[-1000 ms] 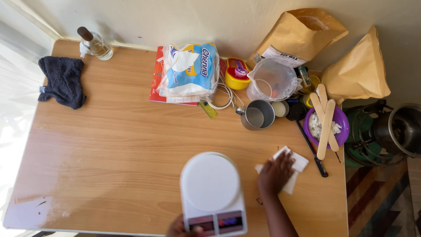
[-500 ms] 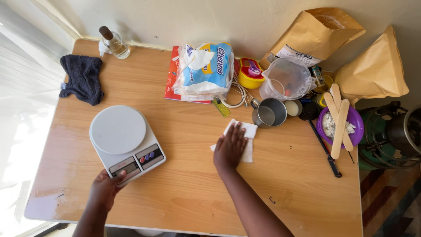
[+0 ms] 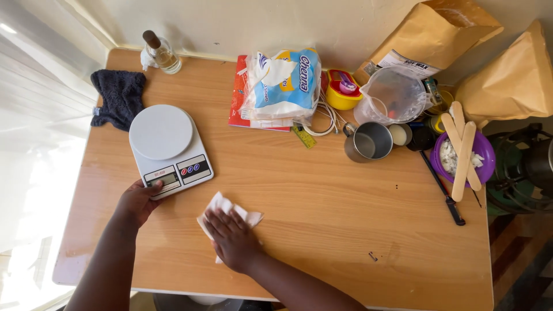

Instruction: Cleaning the table surface and organizing candle-making materials including wax and tools.

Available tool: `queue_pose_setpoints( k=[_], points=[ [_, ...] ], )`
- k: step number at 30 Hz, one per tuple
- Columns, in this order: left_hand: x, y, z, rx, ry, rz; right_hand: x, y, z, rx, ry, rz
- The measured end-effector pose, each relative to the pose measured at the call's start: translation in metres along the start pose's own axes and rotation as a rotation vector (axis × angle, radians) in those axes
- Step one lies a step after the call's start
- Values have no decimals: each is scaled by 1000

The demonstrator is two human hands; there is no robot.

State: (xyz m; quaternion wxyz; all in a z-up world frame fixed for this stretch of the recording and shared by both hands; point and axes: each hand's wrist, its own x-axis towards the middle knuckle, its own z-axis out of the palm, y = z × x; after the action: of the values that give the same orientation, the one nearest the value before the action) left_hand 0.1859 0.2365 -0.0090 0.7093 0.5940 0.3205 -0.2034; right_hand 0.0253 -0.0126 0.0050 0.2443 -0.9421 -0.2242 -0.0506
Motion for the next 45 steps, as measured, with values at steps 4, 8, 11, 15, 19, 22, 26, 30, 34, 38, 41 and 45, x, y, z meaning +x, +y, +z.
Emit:
queue_pose_setpoints(
  k=[4,8,11,15,19,22,26,30,34,38,41,45],
  points=[
    [-22,22,10,105,55,31,-29,37,-49,236,-147,-3],
    [-7,19,-7,152,57,118,-98,108,-80,245,71,299],
    [-1,21,-18,179,21,212,-174,157,-92,-28,111,664],
    [-6,29,-22,184,26,105,-222,164,-105,-393,228,954],
    [1,28,-24,183,4,78,-171,139,-67,-400,329,1076],
    [-6,34,-12,172,32,36,-92,87,-19,-401,150,849],
    [-1,39,-7,138,31,-14,-2,1,24,19,217,739],
    [20,35,2,59,-52,10,63,-64,58,235,154,386],
    [40,24,23,-5,-82,25,64,-124,127,430,98,-1],
    [45,36,48,-61,11,-17,19,-122,105,88,216,-357],
    [56,43,57,-51,6,9,-24,-98,84,-146,18,-434],
    [89,49,57,-34,19,75,-86,-56,41,-94,-22,-371]
  ],
)
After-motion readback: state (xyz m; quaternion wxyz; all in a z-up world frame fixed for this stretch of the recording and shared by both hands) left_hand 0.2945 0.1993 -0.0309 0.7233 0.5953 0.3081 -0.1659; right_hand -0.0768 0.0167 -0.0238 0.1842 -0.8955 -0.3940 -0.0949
